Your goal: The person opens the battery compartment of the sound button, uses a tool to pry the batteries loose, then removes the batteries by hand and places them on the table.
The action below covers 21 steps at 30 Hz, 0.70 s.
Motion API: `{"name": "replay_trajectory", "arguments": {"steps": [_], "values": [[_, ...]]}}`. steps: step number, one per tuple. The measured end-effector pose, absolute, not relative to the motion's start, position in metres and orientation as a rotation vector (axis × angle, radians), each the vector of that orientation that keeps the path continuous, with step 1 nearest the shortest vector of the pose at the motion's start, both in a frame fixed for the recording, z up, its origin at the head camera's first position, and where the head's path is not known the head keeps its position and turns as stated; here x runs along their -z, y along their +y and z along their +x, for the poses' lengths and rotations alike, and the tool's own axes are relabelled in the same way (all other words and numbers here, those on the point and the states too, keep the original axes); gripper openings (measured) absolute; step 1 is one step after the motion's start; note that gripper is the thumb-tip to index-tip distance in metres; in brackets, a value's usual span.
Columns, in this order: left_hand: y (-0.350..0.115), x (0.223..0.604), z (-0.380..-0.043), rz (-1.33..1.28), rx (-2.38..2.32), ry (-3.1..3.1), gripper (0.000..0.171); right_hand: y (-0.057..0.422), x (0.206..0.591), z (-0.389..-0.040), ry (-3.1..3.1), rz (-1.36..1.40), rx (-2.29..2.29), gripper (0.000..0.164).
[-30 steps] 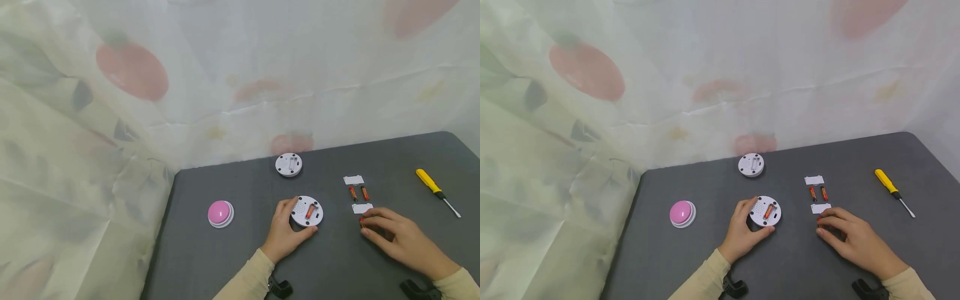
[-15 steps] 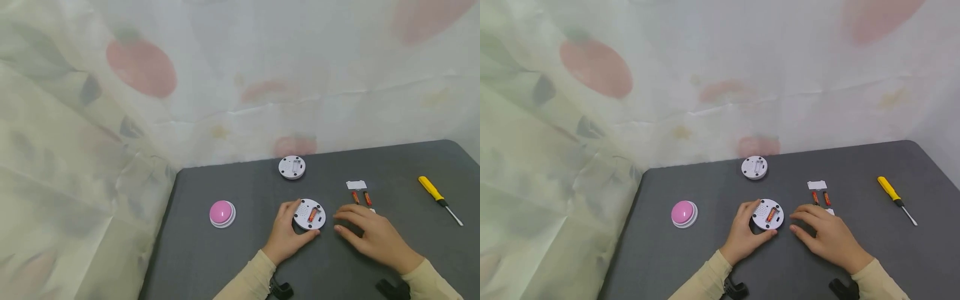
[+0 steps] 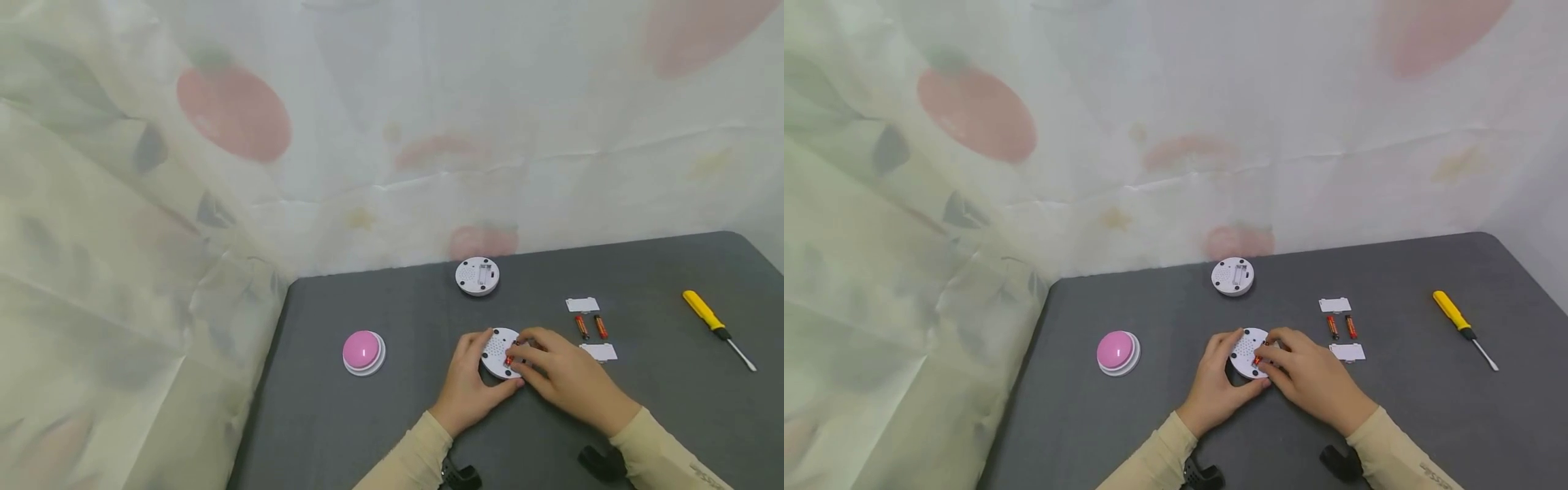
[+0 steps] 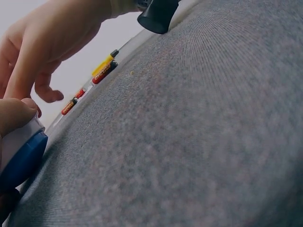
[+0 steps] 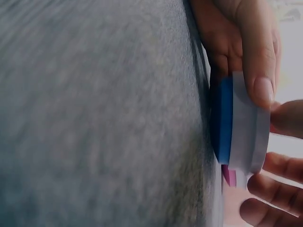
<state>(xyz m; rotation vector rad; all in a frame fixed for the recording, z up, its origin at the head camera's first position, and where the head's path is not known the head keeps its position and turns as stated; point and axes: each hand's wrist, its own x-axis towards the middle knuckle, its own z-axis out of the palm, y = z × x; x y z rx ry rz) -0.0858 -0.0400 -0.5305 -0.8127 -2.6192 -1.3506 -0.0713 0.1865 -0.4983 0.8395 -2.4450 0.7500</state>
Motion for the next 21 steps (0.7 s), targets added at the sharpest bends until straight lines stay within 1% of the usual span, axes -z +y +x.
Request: {"name": "replay_trajectory", "arguments": {"steps": [7, 11, 12, 15, 17, 18, 19, 21], "values": [[-0.039, 0.529, -0.087, -0.798, 1.396, -2.621, 0.088, 0.183, 0.499, -0.073, -2.433, 0.824, -0.758, 0.033], [-0.039, 0.527, -0.087, -0.79, 1.377, -2.618, 0.089, 0.181, 0.498, -0.074, -2.395, 0.817, -0.764, 0.024], [-0.039, 0.527, -0.087, -0.791, 1.37, -2.618, 0.089, 0.18, 0.498, -0.074, -2.385, 0.81, -0.763, 0.027], [-0.039, 0.527, -0.087, -0.794, 1.348, -2.616, 0.09, 0.177, 0.498, -0.074, -2.363, 0.78, -0.745, 0.051], [-0.039, 0.528, -0.087, -0.8, 1.336, -2.613, 0.089, 0.175, 0.498, -0.073, -2.354, 0.76, -0.729, 0.06], [-0.039, 0.529, -0.087, -0.803, 1.331, -2.613, 0.089, 0.175, 0.498, -0.073, -2.352, 0.751, -0.721, 0.06], [-0.039, 0.529, -0.087, -0.805, 1.325, -2.613, 0.09, 0.174, 0.498, -0.073, -2.352, 0.742, -0.711, 0.056], [-0.039, 0.529, -0.087, -0.81, 1.319, -2.612, 0.089, 0.173, 0.497, -0.072, -2.357, 0.725, -0.696, 0.041]]}}
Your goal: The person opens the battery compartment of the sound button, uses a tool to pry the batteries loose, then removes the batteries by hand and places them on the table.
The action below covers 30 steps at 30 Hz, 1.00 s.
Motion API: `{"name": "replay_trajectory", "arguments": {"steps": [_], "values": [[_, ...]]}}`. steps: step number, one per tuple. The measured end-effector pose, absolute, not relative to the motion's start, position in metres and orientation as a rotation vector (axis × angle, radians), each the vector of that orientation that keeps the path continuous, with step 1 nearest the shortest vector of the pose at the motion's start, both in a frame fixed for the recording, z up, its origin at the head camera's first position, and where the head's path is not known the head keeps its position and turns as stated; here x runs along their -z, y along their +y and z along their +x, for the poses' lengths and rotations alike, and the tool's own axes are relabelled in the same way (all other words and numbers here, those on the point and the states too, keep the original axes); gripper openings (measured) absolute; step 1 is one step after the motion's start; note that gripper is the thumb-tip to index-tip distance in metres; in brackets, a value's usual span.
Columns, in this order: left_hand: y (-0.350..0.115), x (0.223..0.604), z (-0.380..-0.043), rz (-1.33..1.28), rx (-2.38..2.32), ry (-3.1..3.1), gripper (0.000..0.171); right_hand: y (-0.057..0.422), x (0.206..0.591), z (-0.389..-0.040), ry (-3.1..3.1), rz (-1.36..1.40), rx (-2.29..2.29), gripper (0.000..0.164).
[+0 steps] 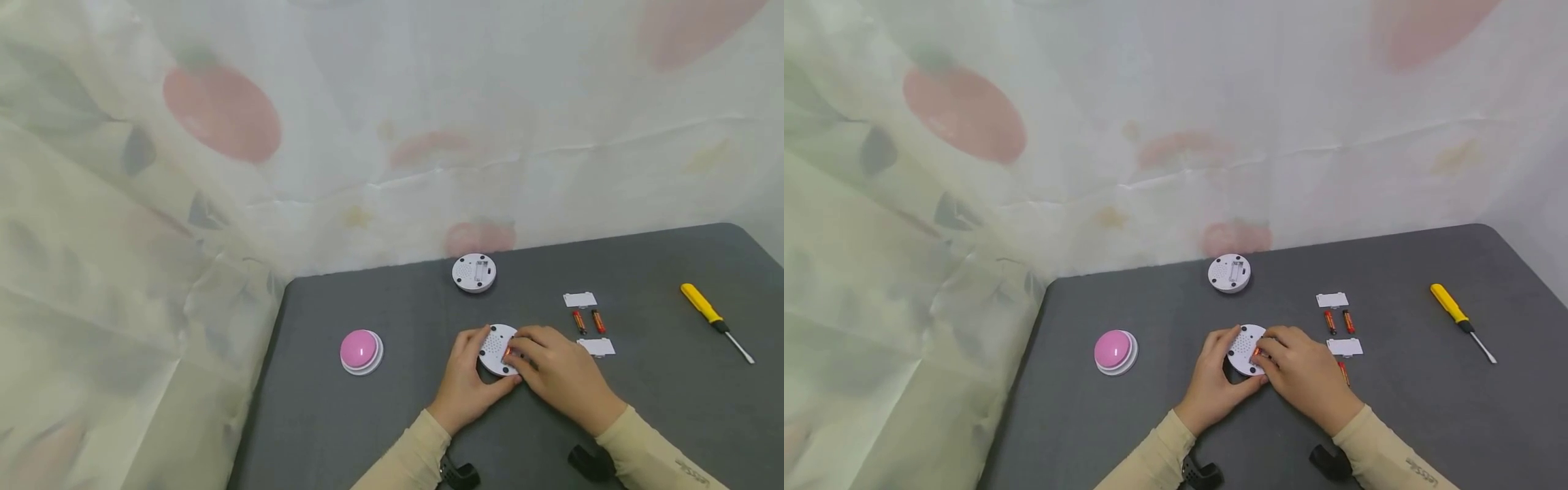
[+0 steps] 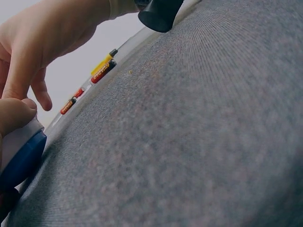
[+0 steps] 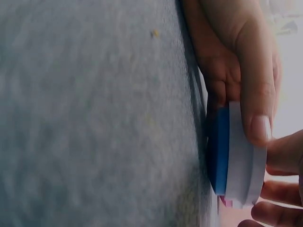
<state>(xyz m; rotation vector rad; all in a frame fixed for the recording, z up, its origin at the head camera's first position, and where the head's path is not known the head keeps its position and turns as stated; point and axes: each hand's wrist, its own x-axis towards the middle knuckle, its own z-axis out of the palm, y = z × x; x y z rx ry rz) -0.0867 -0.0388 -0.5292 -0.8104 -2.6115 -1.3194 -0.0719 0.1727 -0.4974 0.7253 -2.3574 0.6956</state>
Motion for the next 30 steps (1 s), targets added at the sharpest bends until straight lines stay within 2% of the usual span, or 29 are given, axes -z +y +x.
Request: {"name": "replay_trajectory", "arguments": {"steps": [3, 15, 30], "values": [[-0.0394, 0.5294, -0.0866, -0.809, 1.312, -2.617, 0.089, 0.17, 0.4966, -0.0714, -2.374, 0.703, -0.68, 0.022], [-0.0402, 0.5277, -0.0866, -0.818, 1.308, -2.642, 0.089, 0.1704, 0.4961, -0.0726, -2.438, 0.693, -0.726, 0.043], [-0.0384, 0.5266, -0.0854, -0.824, 1.302, -2.624, 0.091, 0.1759, 0.4975, -0.0731, -2.433, 0.607, -0.824, 0.042]]}}
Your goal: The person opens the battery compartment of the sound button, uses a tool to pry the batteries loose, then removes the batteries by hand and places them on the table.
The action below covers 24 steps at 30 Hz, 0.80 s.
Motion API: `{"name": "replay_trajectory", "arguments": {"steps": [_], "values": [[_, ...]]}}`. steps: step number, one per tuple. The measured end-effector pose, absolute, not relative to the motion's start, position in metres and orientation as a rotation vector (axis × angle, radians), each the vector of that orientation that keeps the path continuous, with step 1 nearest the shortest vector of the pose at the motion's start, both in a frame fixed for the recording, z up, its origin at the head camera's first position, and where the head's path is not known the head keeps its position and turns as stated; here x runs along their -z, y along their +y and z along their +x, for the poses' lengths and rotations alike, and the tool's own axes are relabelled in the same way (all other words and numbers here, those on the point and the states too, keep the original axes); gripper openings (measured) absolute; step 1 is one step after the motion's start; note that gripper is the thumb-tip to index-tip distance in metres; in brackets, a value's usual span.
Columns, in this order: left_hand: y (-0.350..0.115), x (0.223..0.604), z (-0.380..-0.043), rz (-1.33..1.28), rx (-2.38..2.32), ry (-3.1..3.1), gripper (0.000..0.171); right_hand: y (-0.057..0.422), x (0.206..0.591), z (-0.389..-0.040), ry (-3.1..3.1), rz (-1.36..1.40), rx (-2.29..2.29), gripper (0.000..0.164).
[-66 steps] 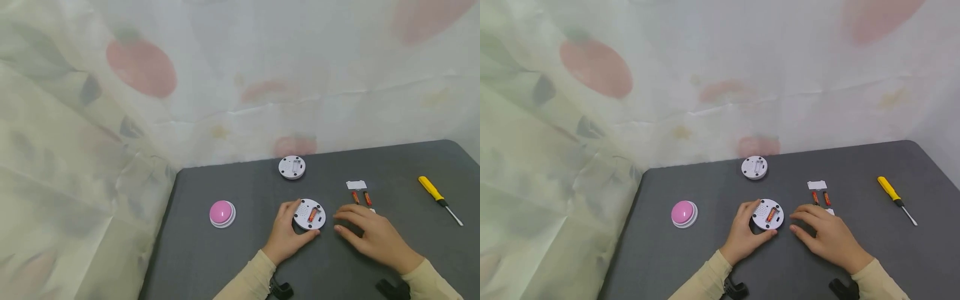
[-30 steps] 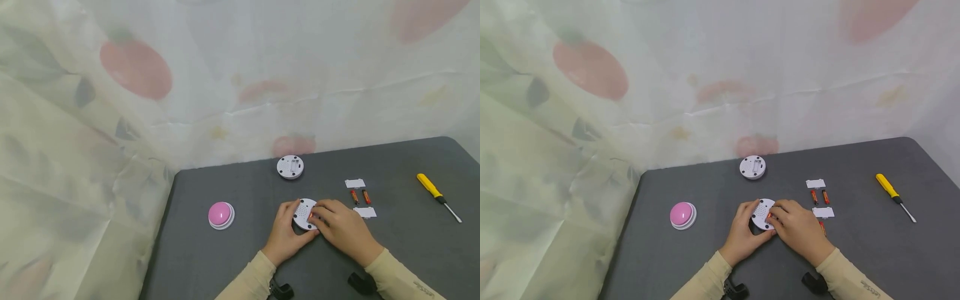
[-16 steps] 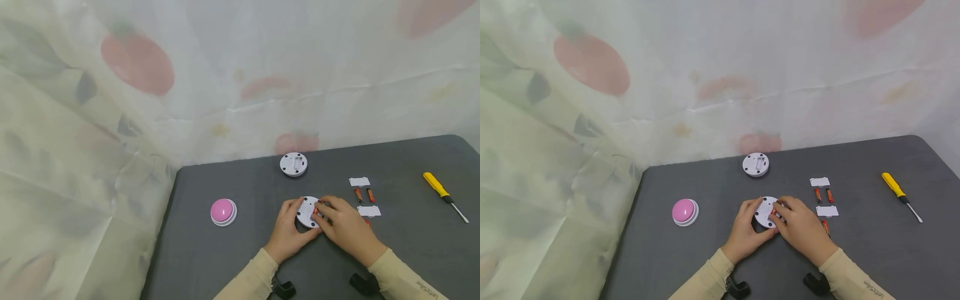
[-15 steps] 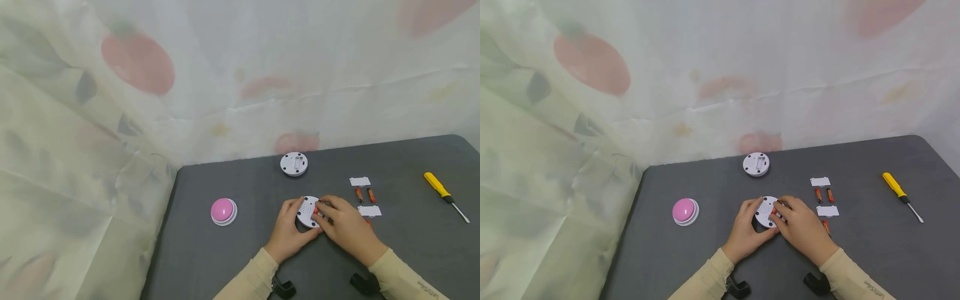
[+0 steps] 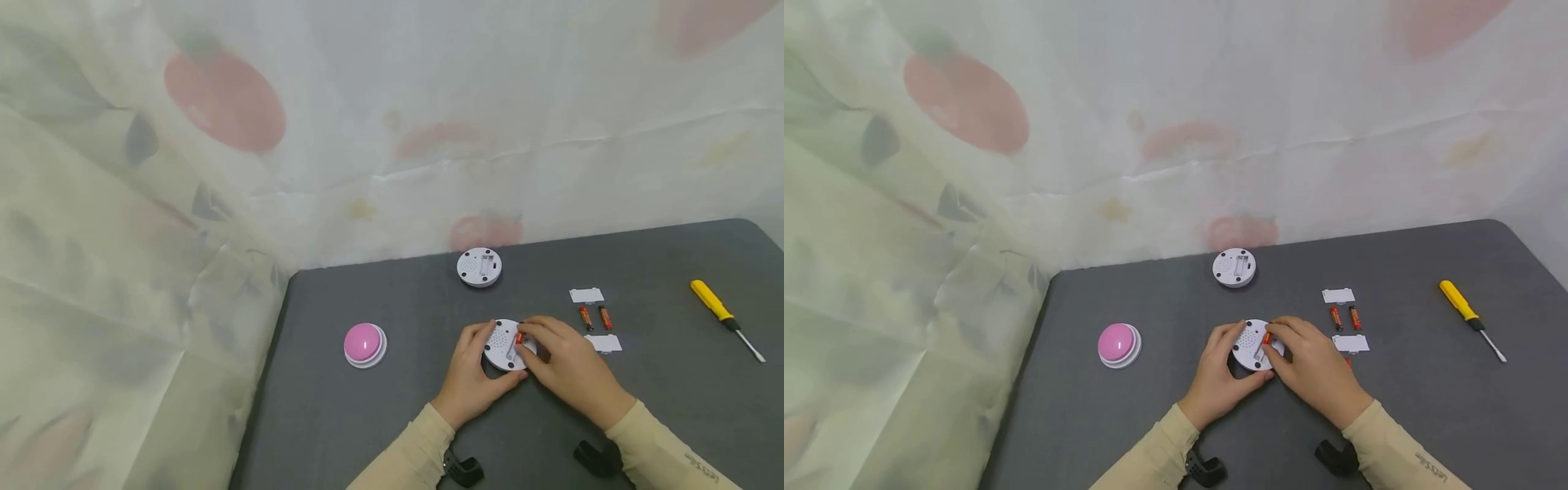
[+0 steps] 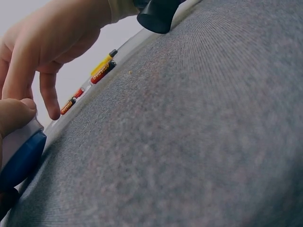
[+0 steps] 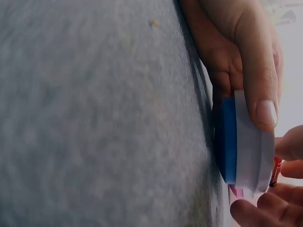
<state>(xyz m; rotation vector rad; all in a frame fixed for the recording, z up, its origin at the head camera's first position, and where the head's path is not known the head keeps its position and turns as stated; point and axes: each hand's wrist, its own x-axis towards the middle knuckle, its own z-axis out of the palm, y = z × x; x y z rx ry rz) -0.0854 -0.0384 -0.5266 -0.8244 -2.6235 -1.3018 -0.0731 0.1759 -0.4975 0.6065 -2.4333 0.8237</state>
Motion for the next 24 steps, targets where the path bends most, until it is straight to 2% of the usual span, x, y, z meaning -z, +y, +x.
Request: {"name": "replay_trajectory", "arguments": {"steps": [14, 22, 24], "values": [[-0.04, 0.528, -0.086, -0.794, 1.321, -2.633, 0.092, 0.195, 0.493, -0.069, -2.463, 0.565, -0.779, 0.047], [-0.039, 0.527, -0.087, -0.78, 1.313, -2.639, 0.092, 0.23, 0.496, -0.057, -2.483, 0.622, -0.835, 0.057], [-0.039, 0.527, -0.087, -0.779, 1.328, -2.642, 0.093, 0.24, 0.497, -0.053, -2.475, 0.629, -0.844, 0.049]]}}
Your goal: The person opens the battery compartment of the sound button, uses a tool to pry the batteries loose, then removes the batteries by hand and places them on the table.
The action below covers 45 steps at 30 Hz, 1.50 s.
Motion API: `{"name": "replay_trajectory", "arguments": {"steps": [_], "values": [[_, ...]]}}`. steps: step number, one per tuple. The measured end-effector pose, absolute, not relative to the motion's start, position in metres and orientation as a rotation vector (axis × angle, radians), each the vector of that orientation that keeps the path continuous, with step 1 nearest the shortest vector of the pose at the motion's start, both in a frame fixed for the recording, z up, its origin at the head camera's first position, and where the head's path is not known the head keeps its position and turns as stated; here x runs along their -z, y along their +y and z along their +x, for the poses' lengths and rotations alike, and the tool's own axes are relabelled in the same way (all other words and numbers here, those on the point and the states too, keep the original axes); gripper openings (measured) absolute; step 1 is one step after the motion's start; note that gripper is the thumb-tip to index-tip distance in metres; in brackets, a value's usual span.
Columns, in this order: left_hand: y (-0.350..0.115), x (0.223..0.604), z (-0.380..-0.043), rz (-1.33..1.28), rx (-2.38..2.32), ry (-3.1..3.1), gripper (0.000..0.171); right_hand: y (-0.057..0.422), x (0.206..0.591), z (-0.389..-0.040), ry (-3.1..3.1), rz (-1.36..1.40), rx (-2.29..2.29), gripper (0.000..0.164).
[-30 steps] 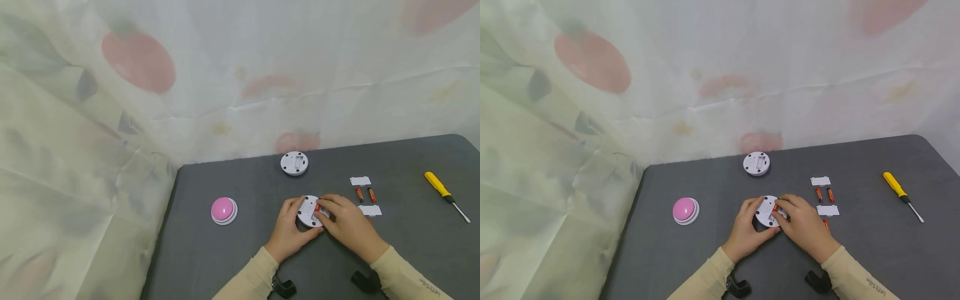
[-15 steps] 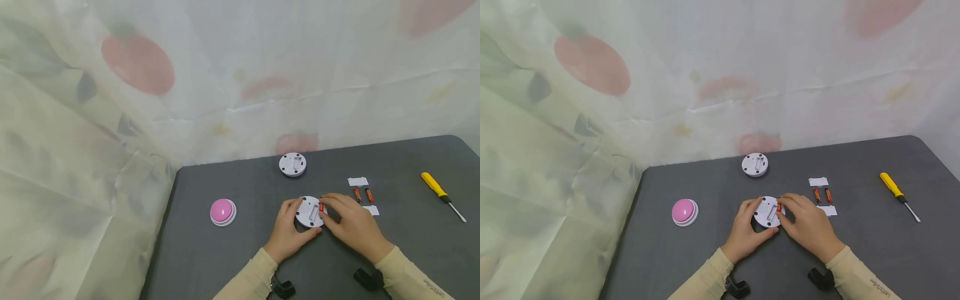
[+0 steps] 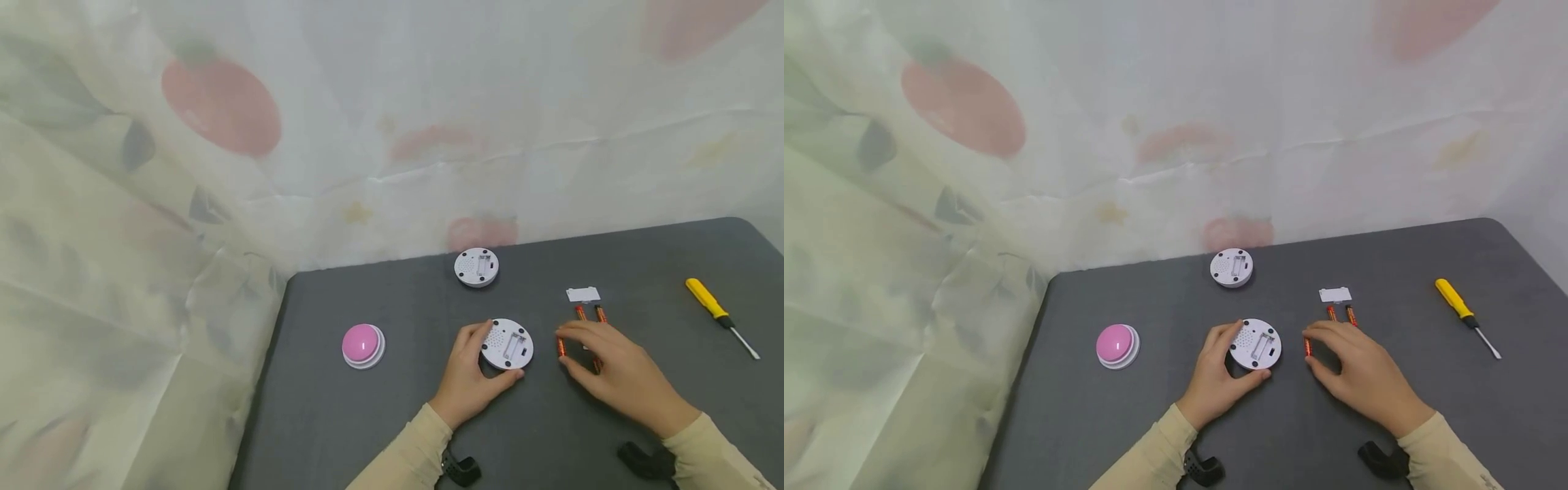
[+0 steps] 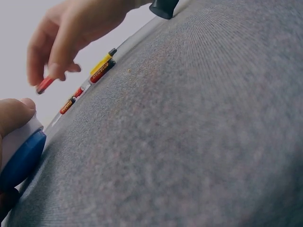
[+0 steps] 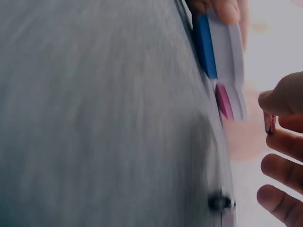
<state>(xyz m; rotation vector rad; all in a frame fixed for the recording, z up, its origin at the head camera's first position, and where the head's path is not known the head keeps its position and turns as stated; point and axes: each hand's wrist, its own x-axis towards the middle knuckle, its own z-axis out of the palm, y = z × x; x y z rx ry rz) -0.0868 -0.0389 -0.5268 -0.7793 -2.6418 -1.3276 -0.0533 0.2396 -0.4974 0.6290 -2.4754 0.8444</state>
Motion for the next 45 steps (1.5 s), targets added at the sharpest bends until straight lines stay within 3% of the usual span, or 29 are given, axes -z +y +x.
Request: {"name": "replay_trajectory", "arguments": {"steps": [2, 7, 26, 28, 30, 33, 35, 37, 41, 45], "values": [[-0.039, 0.527, -0.087, -0.775, 1.345, -2.642, 0.092, 0.248, 0.499, -0.051, -2.461, 0.63, -0.846, 0.043], [-0.043, 0.526, -0.086, -0.768, 1.356, -2.638, 0.093, 0.261, 0.506, -0.048, -2.407, 0.62, -0.858, 0.068], [-0.053, 0.525, -0.088, -0.732, 1.361, -2.661, 0.092, 0.296, 0.517, -0.03, -2.517, 0.561, -0.723, 0.065], [-0.052, 0.524, -0.089, -0.733, 1.361, -2.662, 0.093, 0.297, 0.516, -0.03, -2.54, 0.564, -0.696, 0.048], [-0.051, 0.524, -0.089, -0.733, 1.361, -2.662, 0.093, 0.298, 0.516, -0.03, -2.559, 0.563, -0.667, 0.047], [-0.051, 0.523, -0.089, -0.734, 1.359, -2.659, 0.093, 0.298, 0.517, -0.031, -2.565, 0.58, -0.65, 0.048], [-0.051, 0.522, -0.089, -0.736, 1.36, -2.658, 0.092, 0.299, 0.518, -0.031, -2.561, 0.59, -0.644, 0.061], [-0.051, 0.522, -0.089, -0.737, 1.363, -2.659, 0.092, 0.3, 0.519, -0.031, -2.558, 0.604, -0.64, 0.059], [-0.051, 0.523, -0.089, -0.735, 1.366, -2.662, 0.092, 0.3, 0.518, -0.029, -2.572, 0.601, -0.621, 0.026], [-0.053, 0.524, -0.089, -0.74, 1.36, -2.666, 0.092, 0.294, 0.516, -0.027, -2.558, 0.542, -0.646, 0.04]]}}
